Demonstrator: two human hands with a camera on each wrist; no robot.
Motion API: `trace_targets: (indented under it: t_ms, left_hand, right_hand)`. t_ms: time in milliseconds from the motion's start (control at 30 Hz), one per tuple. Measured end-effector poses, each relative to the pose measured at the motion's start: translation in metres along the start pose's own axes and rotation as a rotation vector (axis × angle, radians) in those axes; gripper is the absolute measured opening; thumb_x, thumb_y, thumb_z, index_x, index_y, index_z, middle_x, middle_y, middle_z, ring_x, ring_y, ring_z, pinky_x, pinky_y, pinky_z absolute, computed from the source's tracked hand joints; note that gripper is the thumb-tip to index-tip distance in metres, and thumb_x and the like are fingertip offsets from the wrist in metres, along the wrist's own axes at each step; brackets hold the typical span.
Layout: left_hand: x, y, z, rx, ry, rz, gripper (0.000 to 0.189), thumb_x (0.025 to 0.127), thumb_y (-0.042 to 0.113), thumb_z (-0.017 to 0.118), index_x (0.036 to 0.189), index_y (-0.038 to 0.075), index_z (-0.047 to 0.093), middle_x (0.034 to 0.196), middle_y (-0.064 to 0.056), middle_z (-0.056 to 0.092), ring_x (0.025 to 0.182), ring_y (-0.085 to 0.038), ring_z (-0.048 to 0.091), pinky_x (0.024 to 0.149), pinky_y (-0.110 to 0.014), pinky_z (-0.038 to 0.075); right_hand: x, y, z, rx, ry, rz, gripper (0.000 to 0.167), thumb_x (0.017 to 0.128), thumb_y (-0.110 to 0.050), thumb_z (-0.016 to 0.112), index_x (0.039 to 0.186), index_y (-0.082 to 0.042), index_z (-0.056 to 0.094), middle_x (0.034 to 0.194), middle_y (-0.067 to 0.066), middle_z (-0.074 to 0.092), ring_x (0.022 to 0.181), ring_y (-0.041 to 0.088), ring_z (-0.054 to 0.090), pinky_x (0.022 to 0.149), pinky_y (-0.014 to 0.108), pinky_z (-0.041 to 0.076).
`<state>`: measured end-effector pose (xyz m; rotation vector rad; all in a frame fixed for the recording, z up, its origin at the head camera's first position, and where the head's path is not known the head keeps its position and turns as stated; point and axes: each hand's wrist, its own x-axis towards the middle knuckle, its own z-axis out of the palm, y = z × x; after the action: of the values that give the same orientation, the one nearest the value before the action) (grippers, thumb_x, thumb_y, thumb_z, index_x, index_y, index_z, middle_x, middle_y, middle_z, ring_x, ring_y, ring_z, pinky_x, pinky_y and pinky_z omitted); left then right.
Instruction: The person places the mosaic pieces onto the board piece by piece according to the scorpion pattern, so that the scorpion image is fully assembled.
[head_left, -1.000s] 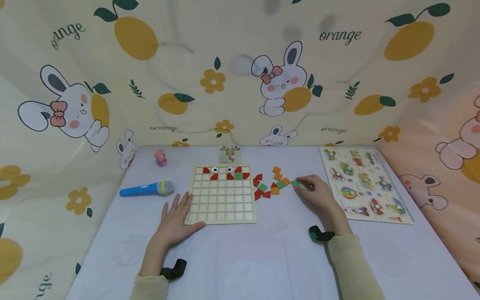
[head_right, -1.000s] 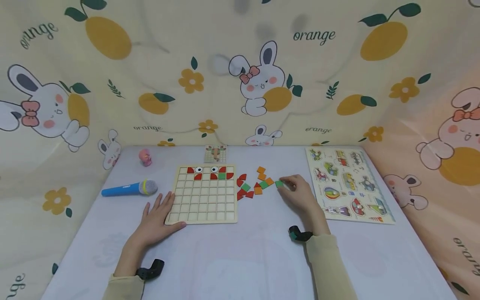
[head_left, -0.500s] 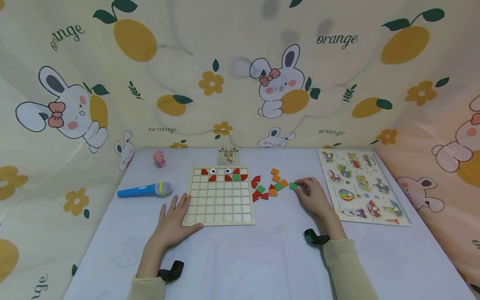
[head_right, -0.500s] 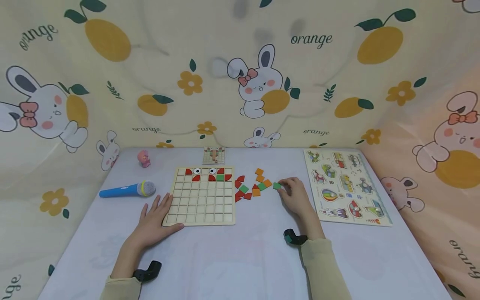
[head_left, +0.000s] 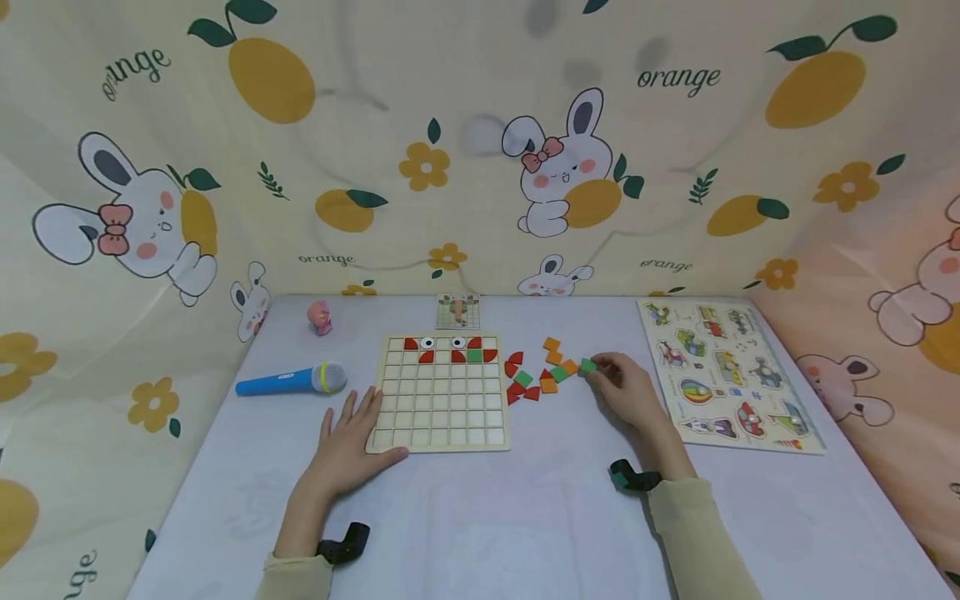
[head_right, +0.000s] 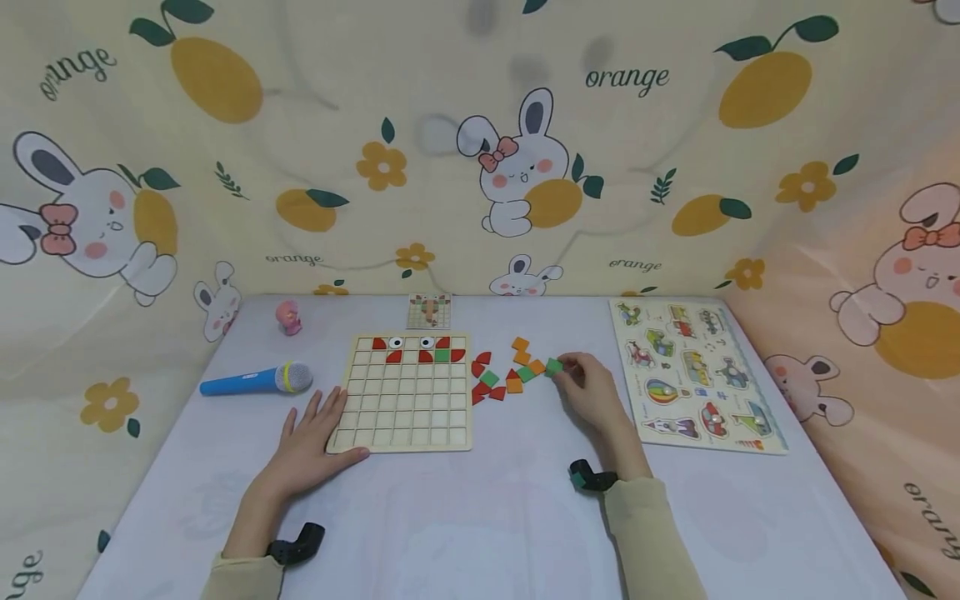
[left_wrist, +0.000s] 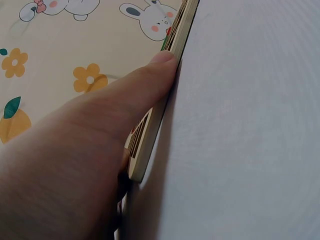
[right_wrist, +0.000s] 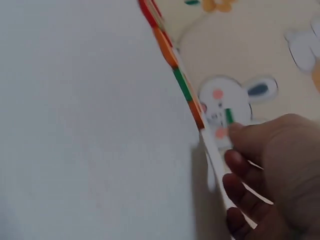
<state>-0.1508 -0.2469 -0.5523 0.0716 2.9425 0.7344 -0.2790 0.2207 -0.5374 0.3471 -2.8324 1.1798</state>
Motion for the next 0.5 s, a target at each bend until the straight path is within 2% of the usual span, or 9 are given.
trace_targets:
  t_ms: [67, 200, 367, 500]
  left_hand:
    - [0.000, 0.000, 0.000, -0.004, -0.001, 0.000, 0.117, 0.087, 0.075, 0.068, 0.169, 0.006, 0.021, 0.177, -0.015, 0.016, 0.164, -0.044, 0.001, 0.126, -0.071, -0.007]
    - [0.001, -0.001, 0.000, -0.002, -0.001, -0.006, 0.117, 0.087, 0.076, 0.068, 0.169, 0.006, 0.021, 0.177, -0.014, 0.016, 0.164, -0.043, 0.001, 0.127, -0.070, -0.007]
    - [0.001, 0.000, 0.000, 0.001, -0.002, -0.010, 0.118, 0.087, 0.076, 0.068, 0.169, 0.006, 0.020, 0.177, -0.014, 0.016, 0.164, -0.043, 0.001, 0.127, -0.070, -0.007]
    - [0.001, 0.001, 0.000, 0.005, -0.011, -0.016, 0.118, 0.087, 0.076, 0.068, 0.169, 0.007, 0.019, 0.177, -0.013, 0.015, 0.164, -0.042, 0.000, 0.127, -0.070, -0.007]
  right_hand:
    - [0.003, -0.011, 0.002, 0.012, -0.011, 0.010, 0.032, 0.107, -0.015, 0.064, 0.135, -0.001, 0.064, 0.115, 0.017, 0.067, 0.099, 0.029, 0.061, 0.085, 0.039, 0.052]
    - [0.013, -0.041, 0.015, 0.035, -0.049, 0.010, 0.031, 0.107, -0.016, 0.064, 0.134, -0.001, 0.065, 0.116, 0.015, 0.067, 0.100, 0.029, 0.061, 0.085, 0.039, 0.052]
    - [0.034, -0.084, 0.040, 0.068, -0.071, -0.096, 0.029, 0.104, -0.011, 0.067, 0.130, 0.002, 0.067, 0.118, 0.017, 0.068, 0.105, 0.032, 0.063, 0.091, 0.046, 0.056]
    - [0.049, -0.116, 0.062, 0.079, -0.107, -0.168, 0.029, 0.103, -0.011, 0.068, 0.129, 0.002, 0.068, 0.119, 0.017, 0.070, 0.107, 0.033, 0.065, 0.088, 0.047, 0.057]
